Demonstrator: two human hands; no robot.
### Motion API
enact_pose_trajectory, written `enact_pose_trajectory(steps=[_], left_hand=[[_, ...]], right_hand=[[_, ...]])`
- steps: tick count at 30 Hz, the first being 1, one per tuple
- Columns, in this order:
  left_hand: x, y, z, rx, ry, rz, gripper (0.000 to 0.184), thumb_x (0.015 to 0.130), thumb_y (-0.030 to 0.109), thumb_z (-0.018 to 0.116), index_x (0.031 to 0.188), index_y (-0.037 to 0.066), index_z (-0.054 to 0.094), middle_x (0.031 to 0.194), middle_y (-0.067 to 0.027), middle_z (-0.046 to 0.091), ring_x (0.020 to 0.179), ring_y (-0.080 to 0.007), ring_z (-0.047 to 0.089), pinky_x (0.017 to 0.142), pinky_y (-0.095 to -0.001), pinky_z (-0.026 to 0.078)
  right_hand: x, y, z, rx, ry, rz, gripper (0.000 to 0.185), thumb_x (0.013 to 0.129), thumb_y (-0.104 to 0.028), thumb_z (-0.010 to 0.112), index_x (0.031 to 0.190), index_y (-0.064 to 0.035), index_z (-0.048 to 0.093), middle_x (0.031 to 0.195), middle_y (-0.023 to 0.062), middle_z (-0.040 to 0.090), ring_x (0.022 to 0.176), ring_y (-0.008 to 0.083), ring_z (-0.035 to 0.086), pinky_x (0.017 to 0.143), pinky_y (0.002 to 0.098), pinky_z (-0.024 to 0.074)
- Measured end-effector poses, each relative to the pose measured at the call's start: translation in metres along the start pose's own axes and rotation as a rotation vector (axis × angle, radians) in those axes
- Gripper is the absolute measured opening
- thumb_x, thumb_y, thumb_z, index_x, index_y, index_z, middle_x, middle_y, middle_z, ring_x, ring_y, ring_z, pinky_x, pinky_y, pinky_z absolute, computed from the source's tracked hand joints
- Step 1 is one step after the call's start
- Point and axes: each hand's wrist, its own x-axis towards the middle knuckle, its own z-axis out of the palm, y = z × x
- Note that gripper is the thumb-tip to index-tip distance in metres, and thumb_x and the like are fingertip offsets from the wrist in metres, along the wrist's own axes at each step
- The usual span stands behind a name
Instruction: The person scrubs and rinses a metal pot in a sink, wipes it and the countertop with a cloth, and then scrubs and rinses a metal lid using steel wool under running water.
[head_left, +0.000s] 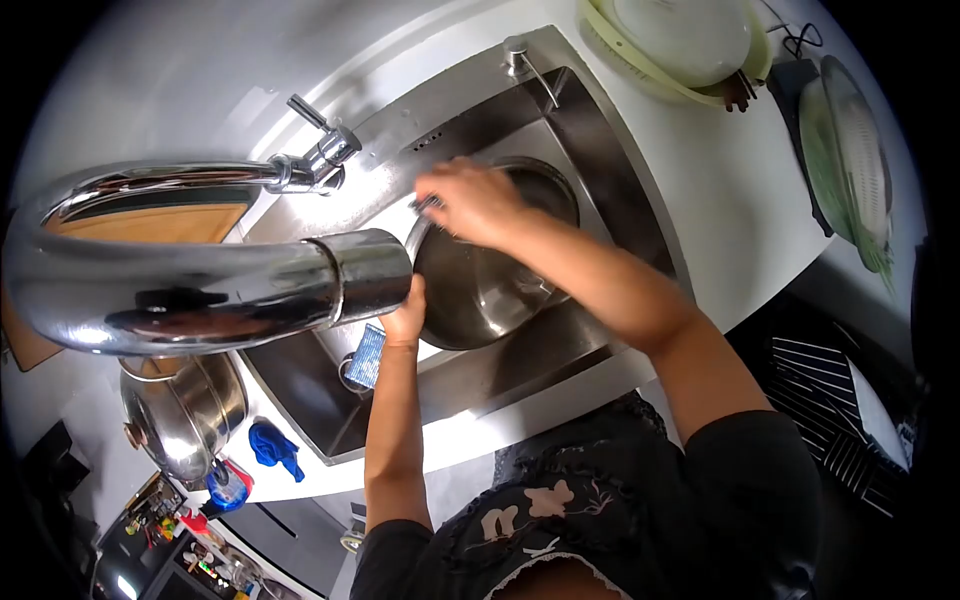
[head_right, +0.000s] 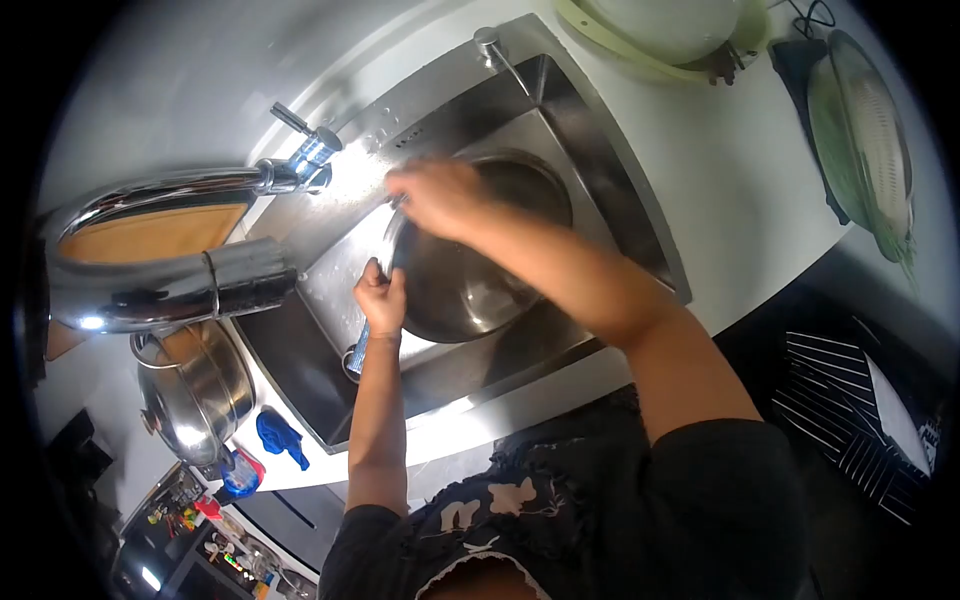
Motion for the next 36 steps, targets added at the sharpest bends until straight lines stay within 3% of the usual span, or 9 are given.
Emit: enact_pose_trajectory(steps=[5, 12, 17, 25, 26, 29, 31, 33, 36], left_hand=[[0.000, -0.001, 0.001, 0.050, 0.012, 0.025, 0.025, 0.071, 0.005, 0.058, 0.058, 0.002, 0.037, 0.048, -0.0037, 0.036, 0.048, -0.0064, 0.032, 0.041, -0.0255, 0.031], [-0.009, -0.026, 0.002, 0.057, 0.035, 0.029, 0.027, 0.072, 0.004, 0.058, 0.059, 0.003, 0.034, 0.050, -0.0004, 0.037, 0.049, -0.0049, 0.031, 0.041, -0.0232, 0.029], [-0.012, -0.046, -0.006, -0.186, -0.079, -0.154, 0.018, 0.078, 0.006, 0.059, 0.066, 0.004, 0.046, 0.055, 0.0044, 0.041, 0.051, -0.0041, 0.036, 0.044, -0.0214, 0.030], [0.022, -0.028, 0.010, -0.626, -0.197, -0.404, 0.014, 0.075, 0.003, 0.059, 0.069, 0.003, 0.046, 0.053, 0.0012, 0.043, 0.047, -0.0047, 0.037, 0.042, -0.0232, 0.031], [0.018, -0.028, 0.016, -0.205, -0.170, -0.197, 0.013, 0.075, 0.003, 0.059, 0.069, 0.003, 0.047, 0.053, 0.0011, 0.044, 0.047, -0.0048, 0.037, 0.042, -0.0231, 0.031], [0.016, -0.015, 0.020, -0.038, -0.188, -0.245, 0.007, 0.076, 0.000, 0.057, 0.072, 0.002, 0.052, 0.057, 0.0028, 0.048, 0.050, -0.0039, 0.040, 0.042, -0.0218, 0.033], [0.019, 0.012, 0.018, -0.352, -0.089, -0.098, 0.005, 0.076, -0.001, 0.057, 0.073, 0.001, 0.054, 0.060, 0.0041, 0.050, 0.053, -0.0030, 0.040, 0.044, -0.0209, 0.033], [0.017, 0.020, 0.013, -0.350, -0.144, -0.251, 0.007, 0.076, 0.001, 0.056, 0.081, 0.000, 0.052, 0.075, -0.0012, 0.055, 0.063, -0.0059, 0.044, 0.054, -0.0220, 0.038], [0.011, 0.001, 0.011, -0.075, -0.109, -0.204, 0.012, 0.074, 0.003, 0.059, 0.068, 0.001, 0.049, 0.054, -0.0011, 0.045, 0.050, -0.0060, 0.036, 0.044, -0.0236, 0.034]], right_hand=[[0.007, 0.082, -0.025, 0.126, -0.051, 0.024, 0.026, 0.081, -0.021, 0.059, 0.107, -0.0168, 0.054, 0.102, 0.0118, 0.060, 0.096, 0.0306, 0.056, 0.081, 0.0380, 0.0446], [-0.025, 0.152, -0.017, 0.627, -0.126, 0.468, 0.037, 0.084, -0.023, 0.060, 0.110, 0.0023, 0.054, 0.094, 0.0100, 0.061, 0.084, 0.0127, 0.056, 0.076, 0.0262, 0.0442], [-0.016, 0.147, -0.011, 0.349, -0.062, 0.211, 0.034, 0.083, -0.026, 0.058, 0.108, -0.0042, 0.056, 0.105, 0.0145, 0.061, 0.097, 0.0284, 0.058, 0.083, 0.0340, 0.0441], [0.003, 0.035, -0.031, -0.141, 0.080, -0.062, 0.023, 0.077, -0.022, 0.062, 0.098, -0.0124, 0.059, 0.097, 0.0050, 0.058, 0.092, 0.0265, 0.057, 0.075, 0.0376, 0.0467], [0.000, 0.032, -0.014, -0.101, 0.230, -0.062, 0.025, 0.075, -0.023, 0.063, 0.099, -0.0140, 0.059, 0.100, 0.0039, 0.054, 0.089, 0.0254, 0.057, 0.074, 0.0362, 0.0477], [-0.014, 0.012, 0.021, -0.045, 0.415, -0.203, 0.023, 0.064, -0.016, 0.069, 0.085, -0.0143, 0.060, 0.100, 0.0021, 0.050, 0.083, 0.0215, 0.057, 0.067, 0.0328, 0.0484], [-0.017, 0.002, 0.041, -0.058, 0.456, -0.317, 0.016, 0.065, -0.014, 0.066, 0.079, -0.0131, 0.059, 0.096, 0.0025, 0.050, 0.080, 0.0206, 0.057, 0.065, 0.0323, 0.0482], [-0.020, -0.002, 0.051, -0.086, 0.381, -0.330, 0.011, 0.067, -0.014, 0.063, 0.076, -0.0112, 0.058, 0.095, 0.0027, 0.050, 0.079, 0.0205, 0.057, 0.064, 0.0330, 0.0480], [-0.023, 0.022, 0.058, -0.119, 0.344, -0.211, 0.009, 0.070, -0.016, 0.062, 0.076, -0.0097, 0.058, 0.093, 0.0015, 0.052, 0.079, 0.0209, 0.056, 0.067, 0.0357, 0.0468]])
